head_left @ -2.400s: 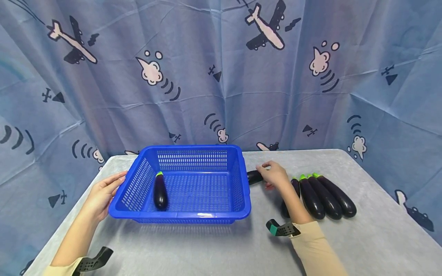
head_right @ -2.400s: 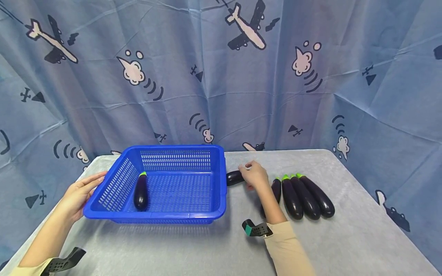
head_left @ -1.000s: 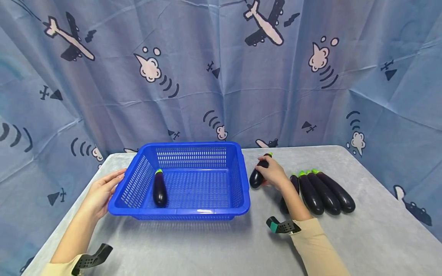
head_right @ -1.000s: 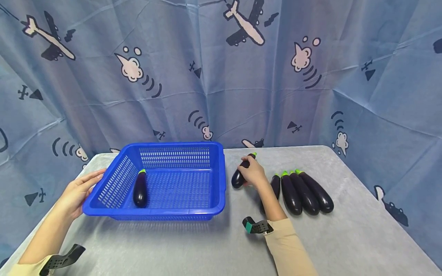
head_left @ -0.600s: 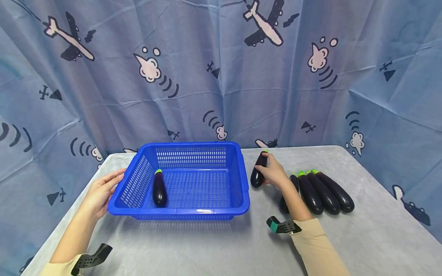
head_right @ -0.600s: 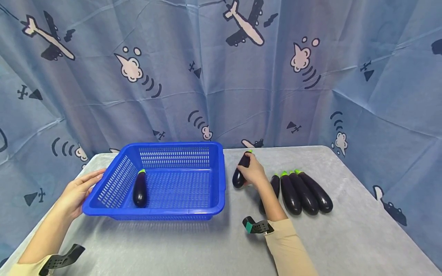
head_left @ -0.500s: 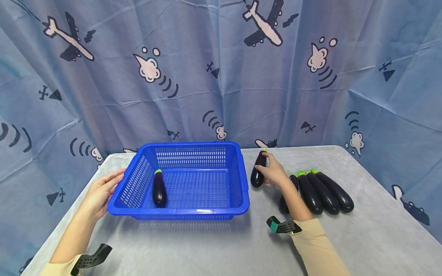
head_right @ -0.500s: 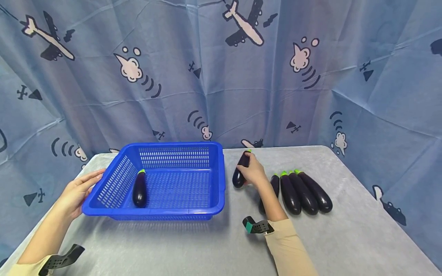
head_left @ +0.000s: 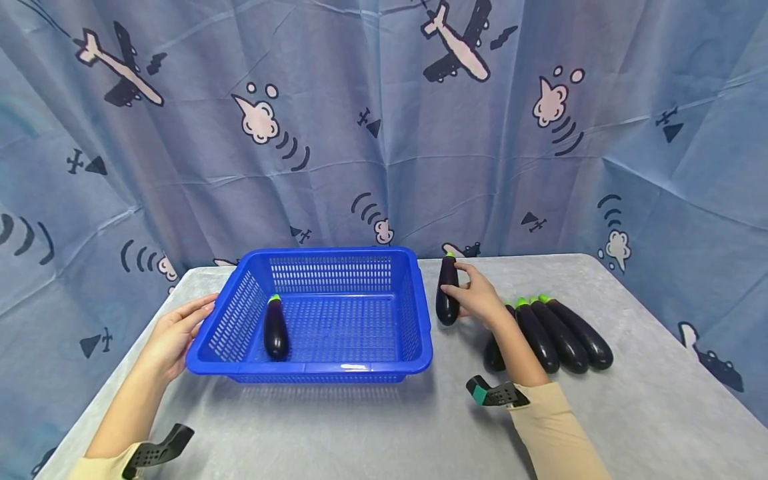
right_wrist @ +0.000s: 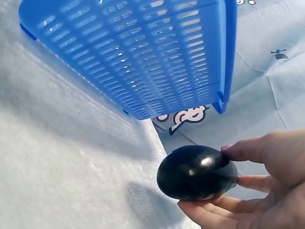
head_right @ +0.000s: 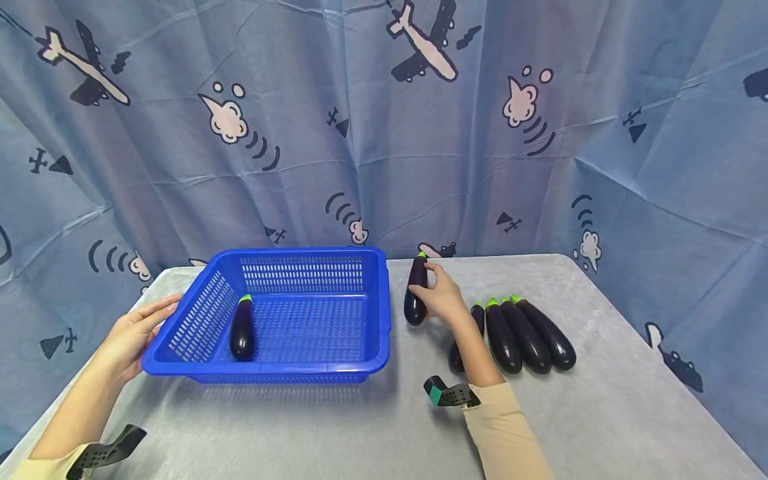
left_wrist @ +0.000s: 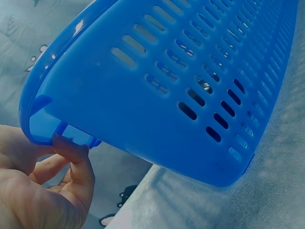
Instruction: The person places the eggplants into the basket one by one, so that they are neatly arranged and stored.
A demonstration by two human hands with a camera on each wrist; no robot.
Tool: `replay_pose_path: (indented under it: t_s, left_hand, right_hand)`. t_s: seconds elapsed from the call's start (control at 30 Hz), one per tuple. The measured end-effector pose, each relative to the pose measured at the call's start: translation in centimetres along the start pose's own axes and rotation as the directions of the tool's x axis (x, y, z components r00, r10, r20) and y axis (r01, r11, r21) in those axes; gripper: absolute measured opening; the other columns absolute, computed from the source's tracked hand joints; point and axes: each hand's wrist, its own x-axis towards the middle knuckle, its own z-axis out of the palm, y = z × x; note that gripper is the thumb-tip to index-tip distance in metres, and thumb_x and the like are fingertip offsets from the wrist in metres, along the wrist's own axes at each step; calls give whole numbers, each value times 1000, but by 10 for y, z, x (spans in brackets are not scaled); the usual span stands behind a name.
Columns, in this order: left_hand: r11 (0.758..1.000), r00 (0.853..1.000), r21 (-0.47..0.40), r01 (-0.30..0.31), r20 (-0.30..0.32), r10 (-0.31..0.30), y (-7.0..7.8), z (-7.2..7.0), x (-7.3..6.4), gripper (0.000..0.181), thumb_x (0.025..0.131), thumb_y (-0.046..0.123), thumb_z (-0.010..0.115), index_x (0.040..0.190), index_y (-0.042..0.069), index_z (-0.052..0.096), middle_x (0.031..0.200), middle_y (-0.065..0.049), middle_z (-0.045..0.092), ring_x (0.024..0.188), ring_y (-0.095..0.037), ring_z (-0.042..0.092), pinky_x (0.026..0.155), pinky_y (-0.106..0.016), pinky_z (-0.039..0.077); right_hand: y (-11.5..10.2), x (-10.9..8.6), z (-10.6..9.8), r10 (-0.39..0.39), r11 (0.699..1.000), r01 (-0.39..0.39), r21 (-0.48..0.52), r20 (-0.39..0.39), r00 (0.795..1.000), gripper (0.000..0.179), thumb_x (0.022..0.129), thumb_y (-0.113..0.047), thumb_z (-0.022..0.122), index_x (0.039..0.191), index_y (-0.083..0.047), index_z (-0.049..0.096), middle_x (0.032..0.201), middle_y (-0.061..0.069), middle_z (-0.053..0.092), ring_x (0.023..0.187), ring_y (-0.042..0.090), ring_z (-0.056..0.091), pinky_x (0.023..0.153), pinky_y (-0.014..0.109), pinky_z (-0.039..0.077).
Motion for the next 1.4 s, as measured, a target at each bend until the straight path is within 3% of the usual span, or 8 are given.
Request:
replay_pose_path:
  t_s: [0.63,0.83,1.07,1.4]
  left_hand:
    - [999,1000,35,15,5,-16,3,-1,-1,37,113,16,49,101,36,78,96,8,77,81,-10,76,68,-28,65]
    - [993,1000,114,4,9,-5,3,-3,0,34,112,16,52,102,39,76,99,12,76,87,-7,74,72,-26,64]
    - [963,999,266,-42,5,43,3,-4,0,25,111,23,56,107,43,70,102,20,72,92,-3,72,78,-23,63]
    - [953,998,299,-56,0,59,2,-6,0,22,110,24,58,109,43,70,102,21,71,91,-4,71,78,-24,63]
  right_hand:
    - [-18,-10,-6,-30,1000,30,8,-14,999,69,108,-18,60,166,-6,24,144,39,53,125,49,62,90,52,63]
    - [-27,-14,-8,-30,1000,30,-8,-16,999,69,109,-20,59,167,-7,23,144,39,53,124,49,63,92,51,63]
    - [-35,-21,-10,-64,998,64,-7,-31,997,69,109,-21,60,166,-8,24,147,38,50,124,50,63,97,55,60]
    - [-50,-31,-11,-127,992,127,4,-33,991,70,108,-22,63,167,-10,27,149,34,49,126,48,63,97,55,60]
